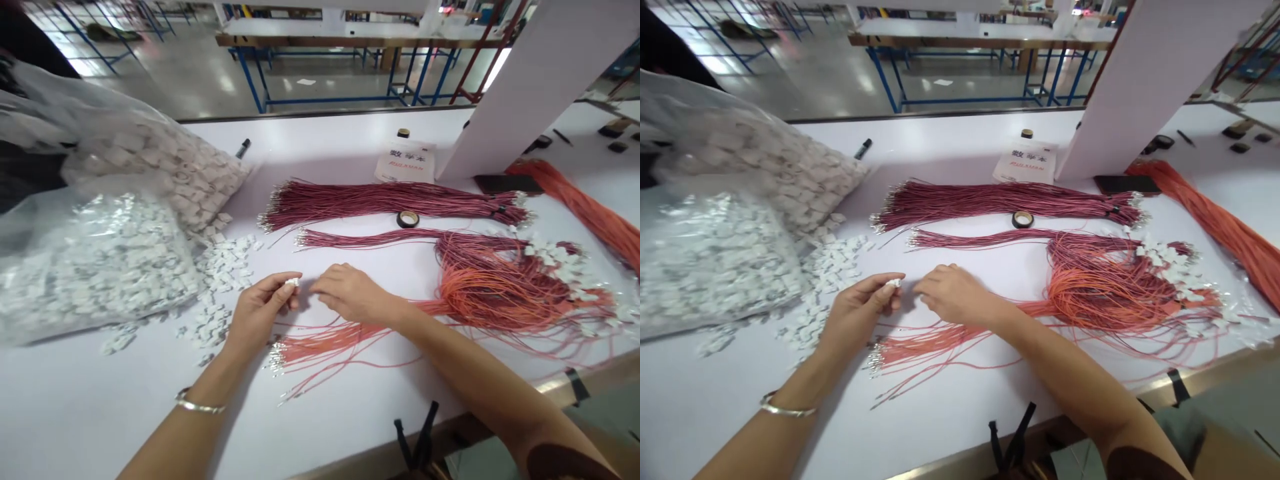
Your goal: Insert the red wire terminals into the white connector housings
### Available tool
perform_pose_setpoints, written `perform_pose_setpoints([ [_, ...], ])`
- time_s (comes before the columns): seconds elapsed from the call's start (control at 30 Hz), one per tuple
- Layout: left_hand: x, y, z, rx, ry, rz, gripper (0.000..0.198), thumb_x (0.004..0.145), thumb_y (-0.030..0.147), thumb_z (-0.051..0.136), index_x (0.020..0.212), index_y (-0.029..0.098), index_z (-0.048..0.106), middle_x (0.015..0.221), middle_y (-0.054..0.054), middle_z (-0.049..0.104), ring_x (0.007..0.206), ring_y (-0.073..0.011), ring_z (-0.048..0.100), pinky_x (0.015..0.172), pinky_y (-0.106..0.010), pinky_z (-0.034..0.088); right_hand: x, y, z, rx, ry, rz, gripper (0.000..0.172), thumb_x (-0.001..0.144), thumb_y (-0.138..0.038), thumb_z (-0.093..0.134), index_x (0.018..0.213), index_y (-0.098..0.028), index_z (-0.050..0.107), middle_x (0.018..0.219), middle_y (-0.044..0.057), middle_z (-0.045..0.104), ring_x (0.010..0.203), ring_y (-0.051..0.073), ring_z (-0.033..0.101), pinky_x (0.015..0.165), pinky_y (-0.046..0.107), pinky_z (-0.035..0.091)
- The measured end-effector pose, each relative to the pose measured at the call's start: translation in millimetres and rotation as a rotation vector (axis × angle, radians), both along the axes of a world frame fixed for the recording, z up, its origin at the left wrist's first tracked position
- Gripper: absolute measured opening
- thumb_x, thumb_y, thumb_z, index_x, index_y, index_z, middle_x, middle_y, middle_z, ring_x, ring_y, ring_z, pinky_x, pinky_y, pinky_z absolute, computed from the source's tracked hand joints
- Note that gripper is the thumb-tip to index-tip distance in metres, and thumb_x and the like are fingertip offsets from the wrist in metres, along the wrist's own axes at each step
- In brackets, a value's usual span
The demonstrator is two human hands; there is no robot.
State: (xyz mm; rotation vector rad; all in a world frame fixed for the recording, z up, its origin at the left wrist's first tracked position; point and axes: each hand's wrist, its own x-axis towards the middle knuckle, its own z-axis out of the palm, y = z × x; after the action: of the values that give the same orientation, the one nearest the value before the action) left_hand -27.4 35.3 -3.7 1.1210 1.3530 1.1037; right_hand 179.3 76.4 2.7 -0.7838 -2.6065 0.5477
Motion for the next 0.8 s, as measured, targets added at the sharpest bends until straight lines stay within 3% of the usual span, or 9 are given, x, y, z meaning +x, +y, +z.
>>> perform_pose_setpoints([
  [0.13, 1, 1, 0.8, 0.014, -0.041, -0.005, 0.037, 0.079, 0.042, 0.074, 0.104, 0.015, 0.074, 0.072, -0.003, 0.070, 0.058, -0.0118, 0.060, 0.053, -0.023, 0.043, 8, -1, 0.7, -0.003, 0.120, 0.014, 0.017, 0.094, -0.017, 0.052, 0.104, -0.016, 0.066, 0.097, 0.008, 0.070, 0.092, 0.019, 0.059, 0.087, 0.034, 0.041],
  [0.37, 0, 1, -1.0, 0.027, -0.112, -0.020, 0.030, 0.082, 0.037, 0.072, 0.103, 0.017, 0.075, 0.070, -0.001, 0.069, 0.058, -0.0096, 0.060, 0.055, -0.022, 0.041, 19, -2, 11.8, -0.066, 0.021, 0.210, 0.014, 0.091, -0.030, 0.062, 0.096, -0.018, 0.068, 0.108, 0.007, 0.068, 0.096, 0.019, 0.058, 0.089, 0.035, 0.036],
  [0.47, -1, 1, -2.2, 0.032, -0.117, -0.022, 0.030, 0.082, 0.038, 0.073, 0.103, 0.016, 0.075, 0.069, -0.001, 0.069, 0.057, -0.0092, 0.059, 0.054, -0.021, 0.040, 13, -4, 6.6, -0.040, -0.024, 0.219, 0.012, 0.092, -0.023, 0.060, 0.084, -0.018, 0.067, 0.100, 0.006, 0.068, 0.093, 0.019, 0.057, 0.088, 0.036, 0.037],
  [0.57, -2, 2, -4.6, 0.029, -0.124, -0.024, 0.031, 0.082, 0.038, 0.073, 0.104, 0.017, 0.075, 0.070, -0.001, 0.069, 0.057, -0.0094, 0.060, 0.054, -0.021, 0.040, 8, -6, 0.4, -0.164, 0.111, 0.181, 0.016, 0.093, -0.018, 0.057, 0.079, -0.017, 0.066, 0.086, 0.004, 0.067, 0.083, 0.016, 0.058, 0.084, 0.033, 0.041],
  [0.7, -2, 1, -6.6, 0.014, -0.143, -0.041, 0.032, 0.081, 0.039, 0.074, 0.105, 0.018, 0.075, 0.072, -0.001, 0.070, 0.057, -0.0104, 0.060, 0.058, -0.024, 0.045, 5, -9, 0.1, -0.536, 0.441, 0.009, 0.015, 0.093, -0.026, 0.057, 0.093, -0.018, 0.070, 0.078, 0.000, 0.067, 0.066, 0.011, 0.058, 0.065, 0.023, 0.045],
  [0.8, -2, 0, -5.6, 0.009, -0.095, -0.069, 0.033, 0.082, 0.040, 0.073, 0.106, 0.017, 0.074, 0.063, 0.000, 0.067, 0.054, -0.0100, 0.056, 0.054, -0.022, 0.041, 1, -12, 1.1, -0.579, 0.517, -0.154, 0.020, 0.093, -0.030, 0.055, 0.094, -0.018, 0.072, 0.066, -0.003, 0.062, 0.055, 0.008, 0.050, 0.054, 0.020, 0.040],
])
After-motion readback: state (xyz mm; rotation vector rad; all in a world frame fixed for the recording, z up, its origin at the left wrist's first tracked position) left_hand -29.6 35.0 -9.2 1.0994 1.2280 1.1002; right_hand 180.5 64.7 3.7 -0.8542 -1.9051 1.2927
